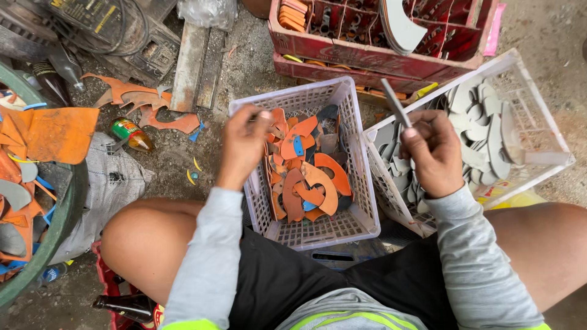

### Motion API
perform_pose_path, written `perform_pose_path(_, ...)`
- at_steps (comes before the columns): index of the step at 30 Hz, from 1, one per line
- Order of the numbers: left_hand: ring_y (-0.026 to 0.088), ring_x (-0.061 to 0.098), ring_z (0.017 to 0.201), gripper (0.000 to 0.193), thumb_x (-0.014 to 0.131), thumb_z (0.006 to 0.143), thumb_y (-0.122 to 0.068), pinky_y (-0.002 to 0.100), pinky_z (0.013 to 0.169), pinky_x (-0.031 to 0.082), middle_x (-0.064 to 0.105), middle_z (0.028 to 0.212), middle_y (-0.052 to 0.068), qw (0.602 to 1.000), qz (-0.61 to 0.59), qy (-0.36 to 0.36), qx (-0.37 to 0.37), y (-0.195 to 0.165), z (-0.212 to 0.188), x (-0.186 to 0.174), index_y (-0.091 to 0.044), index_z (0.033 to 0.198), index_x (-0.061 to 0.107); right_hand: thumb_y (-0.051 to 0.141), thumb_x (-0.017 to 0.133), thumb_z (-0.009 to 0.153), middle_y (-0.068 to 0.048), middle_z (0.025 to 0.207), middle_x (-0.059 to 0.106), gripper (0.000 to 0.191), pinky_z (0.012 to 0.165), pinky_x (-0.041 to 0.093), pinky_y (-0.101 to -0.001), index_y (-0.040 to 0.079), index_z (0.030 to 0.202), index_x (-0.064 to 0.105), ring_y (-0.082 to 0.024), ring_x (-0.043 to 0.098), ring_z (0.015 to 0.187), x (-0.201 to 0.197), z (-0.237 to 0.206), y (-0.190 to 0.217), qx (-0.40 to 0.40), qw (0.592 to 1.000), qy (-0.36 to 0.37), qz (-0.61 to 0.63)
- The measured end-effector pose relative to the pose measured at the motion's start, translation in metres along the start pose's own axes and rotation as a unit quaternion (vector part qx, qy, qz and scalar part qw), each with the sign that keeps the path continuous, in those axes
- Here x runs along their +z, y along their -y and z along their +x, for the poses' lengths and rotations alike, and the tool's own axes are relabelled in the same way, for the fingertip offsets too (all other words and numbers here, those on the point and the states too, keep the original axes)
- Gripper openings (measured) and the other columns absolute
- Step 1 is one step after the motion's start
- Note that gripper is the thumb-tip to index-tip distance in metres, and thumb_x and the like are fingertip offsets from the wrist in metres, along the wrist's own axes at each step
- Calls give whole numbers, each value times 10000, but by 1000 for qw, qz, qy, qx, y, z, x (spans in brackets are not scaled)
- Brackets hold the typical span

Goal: The person sits on the ground and sorts curved rubber pieces from a white basket into a red crate, handling them one by one. They occasionally inspect pieces and place them into the appropriate container.

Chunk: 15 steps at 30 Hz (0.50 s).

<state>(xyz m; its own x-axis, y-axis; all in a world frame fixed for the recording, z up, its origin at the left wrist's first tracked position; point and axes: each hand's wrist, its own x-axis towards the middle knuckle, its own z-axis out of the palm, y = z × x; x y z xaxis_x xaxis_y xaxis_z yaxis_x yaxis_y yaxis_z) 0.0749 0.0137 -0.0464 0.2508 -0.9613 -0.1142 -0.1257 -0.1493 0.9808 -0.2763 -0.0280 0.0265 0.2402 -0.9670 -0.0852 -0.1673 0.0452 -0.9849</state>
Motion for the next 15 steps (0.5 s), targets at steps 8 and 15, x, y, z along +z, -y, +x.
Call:
perform_pose_path(8, 363, 560, 1252, 419, 737, 863, -329, 543, 1055, 448, 574, 1371, 165, 804, 482, 342, 66, 129, -46, 154, -153, 1240, 681, 239, 672, 983, -119, 764, 652, 296, 641, 516, -365, 27, 1187, 645, -239, 632, 672, 2, -1, 14, 24, 953, 122, -278)
perform_pose_path(15, 399, 91, 1514, 755, 681, 802, -546, 658, 1229, 62, 240, 1604, 159, 663, 559, 480, 134, 147, -80, 157, -270, 1489, 534, 226, 651, 963, -207, 913, 746, 282, 706, 566, -437, 34, 1170, 633, -377, 742, 846, 3, 2, 18, 19, 950, 159, -269)
